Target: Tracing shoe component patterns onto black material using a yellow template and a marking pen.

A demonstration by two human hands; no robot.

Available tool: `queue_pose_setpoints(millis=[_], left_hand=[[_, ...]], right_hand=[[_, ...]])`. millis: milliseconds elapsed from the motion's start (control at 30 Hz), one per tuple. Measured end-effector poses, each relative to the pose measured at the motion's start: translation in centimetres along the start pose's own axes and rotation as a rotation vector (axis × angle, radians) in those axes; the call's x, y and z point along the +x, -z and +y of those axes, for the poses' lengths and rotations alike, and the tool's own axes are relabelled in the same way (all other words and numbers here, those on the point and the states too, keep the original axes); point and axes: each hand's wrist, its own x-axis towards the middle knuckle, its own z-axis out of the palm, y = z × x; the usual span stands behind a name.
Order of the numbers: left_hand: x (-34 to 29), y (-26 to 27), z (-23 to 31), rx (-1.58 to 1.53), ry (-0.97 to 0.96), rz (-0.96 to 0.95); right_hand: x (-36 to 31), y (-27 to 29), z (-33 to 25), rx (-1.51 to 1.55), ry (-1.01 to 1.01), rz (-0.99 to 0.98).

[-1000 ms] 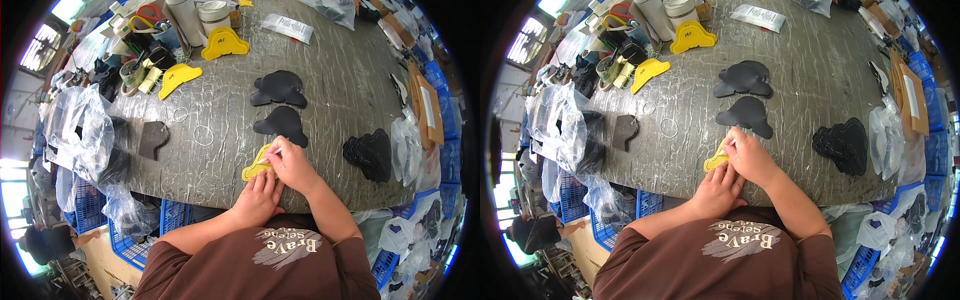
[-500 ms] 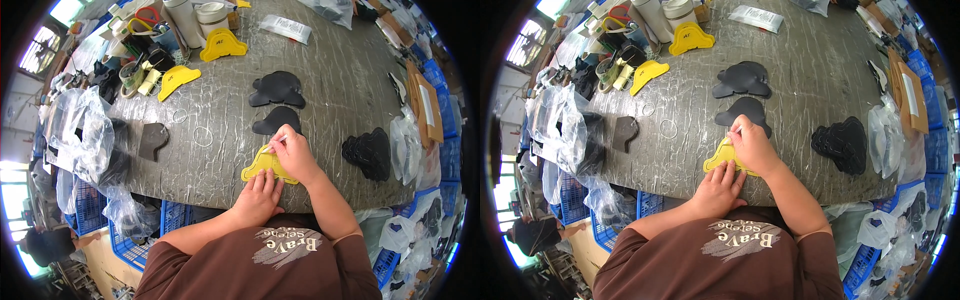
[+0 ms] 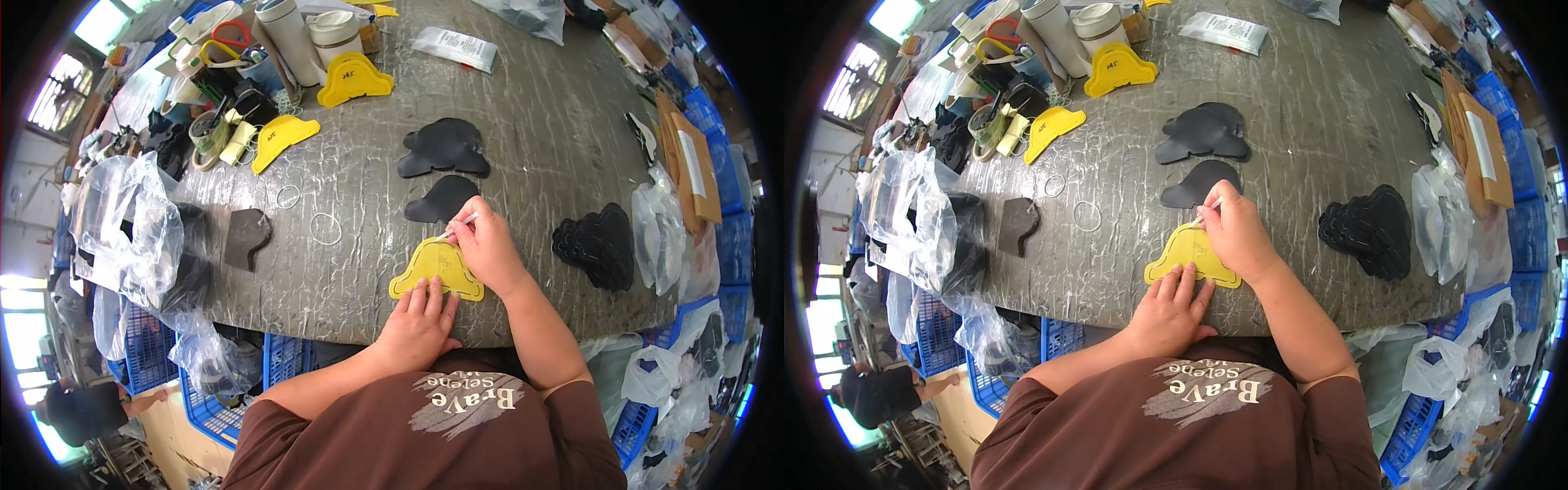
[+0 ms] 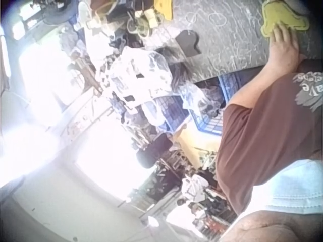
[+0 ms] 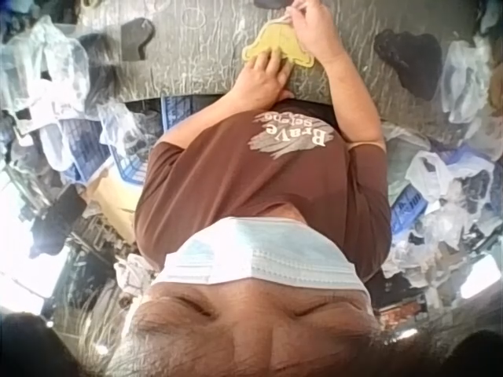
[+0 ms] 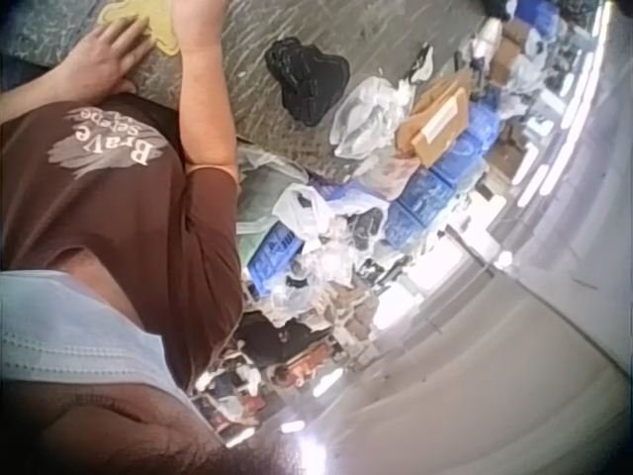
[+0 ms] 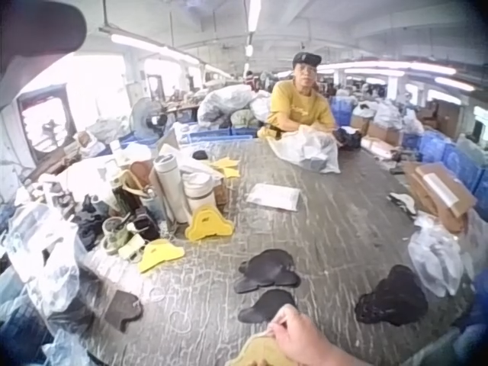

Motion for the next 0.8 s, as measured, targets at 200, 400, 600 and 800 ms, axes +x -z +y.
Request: queue_pose_setpoints(millis=[200, 400, 600, 800], left_hand=[[0.0, 0.0, 0.0, 0.014, -0.003, -0.009], [-0.1, 0.0, -0.1, 0.023, -0.007, -0.012], [-0.1, 0.3, 0.0, -0.033, 0.0, -0.063], [0.0, 0.2, -0.1, -0.018, -0.004, -0.033]], right_hand=[[-0.5, 0.3, 0.4, -0.027, 0.028, 0.032], [-0.7, 0.7, 0.3, -0.09, 0.031, 0.005], [-0.8, 0.4, 0.3, -0.075, 0.051, 0.044], [-1.1, 0.8, 0.4, -0.11, 0.047, 0.062]])
